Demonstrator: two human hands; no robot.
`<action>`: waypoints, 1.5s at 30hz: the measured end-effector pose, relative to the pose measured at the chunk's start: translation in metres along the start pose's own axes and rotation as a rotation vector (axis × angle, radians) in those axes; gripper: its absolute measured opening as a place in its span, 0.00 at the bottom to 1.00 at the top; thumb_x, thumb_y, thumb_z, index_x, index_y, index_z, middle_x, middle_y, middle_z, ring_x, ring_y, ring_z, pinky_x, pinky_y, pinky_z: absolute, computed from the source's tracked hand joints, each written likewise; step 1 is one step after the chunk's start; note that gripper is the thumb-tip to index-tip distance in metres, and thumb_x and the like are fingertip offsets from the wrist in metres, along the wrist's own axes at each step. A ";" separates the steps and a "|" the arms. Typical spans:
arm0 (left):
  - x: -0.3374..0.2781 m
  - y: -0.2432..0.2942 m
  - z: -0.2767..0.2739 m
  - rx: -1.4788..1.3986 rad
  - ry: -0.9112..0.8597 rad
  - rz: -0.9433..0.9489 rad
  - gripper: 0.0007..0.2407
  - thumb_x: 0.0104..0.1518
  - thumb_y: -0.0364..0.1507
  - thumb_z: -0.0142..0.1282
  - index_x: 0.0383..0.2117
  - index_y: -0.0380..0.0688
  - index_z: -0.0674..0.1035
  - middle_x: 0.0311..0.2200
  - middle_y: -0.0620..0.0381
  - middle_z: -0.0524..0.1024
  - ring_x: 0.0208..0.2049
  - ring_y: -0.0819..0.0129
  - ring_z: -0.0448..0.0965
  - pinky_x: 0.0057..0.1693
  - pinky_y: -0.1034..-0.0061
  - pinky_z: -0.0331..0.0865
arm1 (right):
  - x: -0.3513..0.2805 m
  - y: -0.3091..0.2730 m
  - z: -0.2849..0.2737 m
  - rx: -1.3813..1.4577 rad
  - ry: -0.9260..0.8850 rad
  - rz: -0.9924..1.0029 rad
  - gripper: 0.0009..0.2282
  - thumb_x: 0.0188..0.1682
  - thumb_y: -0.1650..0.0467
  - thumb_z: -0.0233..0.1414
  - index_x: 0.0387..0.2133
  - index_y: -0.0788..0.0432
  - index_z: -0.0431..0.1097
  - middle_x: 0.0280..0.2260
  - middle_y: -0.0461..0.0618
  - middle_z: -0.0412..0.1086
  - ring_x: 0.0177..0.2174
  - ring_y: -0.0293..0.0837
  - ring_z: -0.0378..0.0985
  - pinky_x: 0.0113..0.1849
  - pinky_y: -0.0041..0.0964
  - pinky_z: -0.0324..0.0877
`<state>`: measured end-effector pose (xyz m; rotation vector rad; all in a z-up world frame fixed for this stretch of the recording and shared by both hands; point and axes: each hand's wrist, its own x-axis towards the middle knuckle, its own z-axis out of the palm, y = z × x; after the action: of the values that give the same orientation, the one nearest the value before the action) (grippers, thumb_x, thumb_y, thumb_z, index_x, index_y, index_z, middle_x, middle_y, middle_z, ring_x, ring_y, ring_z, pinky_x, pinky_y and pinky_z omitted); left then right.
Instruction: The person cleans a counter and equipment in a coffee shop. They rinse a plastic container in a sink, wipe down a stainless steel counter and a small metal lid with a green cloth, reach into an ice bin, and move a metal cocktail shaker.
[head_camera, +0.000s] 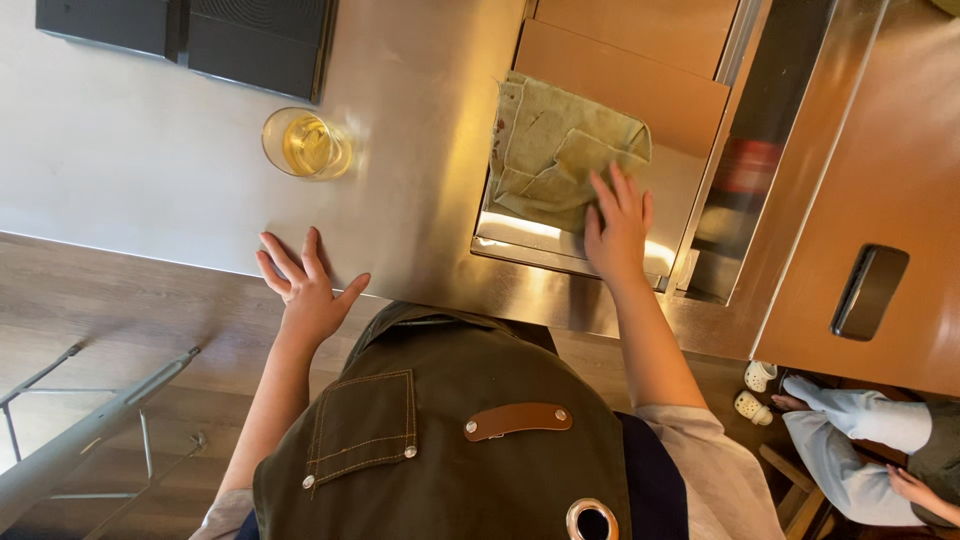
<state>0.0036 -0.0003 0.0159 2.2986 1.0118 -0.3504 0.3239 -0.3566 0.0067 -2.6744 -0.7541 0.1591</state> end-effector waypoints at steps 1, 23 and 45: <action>0.000 -0.001 -0.001 0.003 -0.005 0.000 0.49 0.57 0.57 0.60 0.80 0.49 0.48 0.75 0.25 0.24 0.71 0.18 0.19 0.73 0.23 0.37 | 0.009 0.000 0.005 0.001 -0.003 0.005 0.22 0.60 0.73 0.54 0.68 0.43 0.66 0.72 0.48 0.57 0.70 0.60 0.56 0.66 0.70 0.42; 0.003 0.002 0.001 -0.057 -0.045 -0.070 0.48 0.57 0.55 0.61 0.81 0.51 0.47 0.72 0.35 0.11 0.72 0.22 0.11 0.74 0.27 0.31 | 0.189 -0.053 0.013 -0.026 0.052 -0.352 0.14 0.56 0.69 0.63 0.50 0.51 0.66 0.51 0.53 0.65 0.49 0.57 0.70 0.50 0.55 0.62; -0.004 0.023 -0.008 -0.048 0.029 -0.146 0.48 0.52 0.54 0.62 0.79 0.57 0.50 0.77 0.33 0.25 0.73 0.21 0.22 0.74 0.24 0.38 | 0.175 0.020 0.037 -0.082 0.036 -0.056 0.22 0.62 0.59 0.53 0.69 0.45 0.67 0.73 0.47 0.56 0.71 0.67 0.48 0.65 0.79 0.39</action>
<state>0.0183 -0.0101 0.0333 2.1981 1.1934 -0.3492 0.4750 -0.2691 -0.0367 -2.7218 -0.8401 0.0677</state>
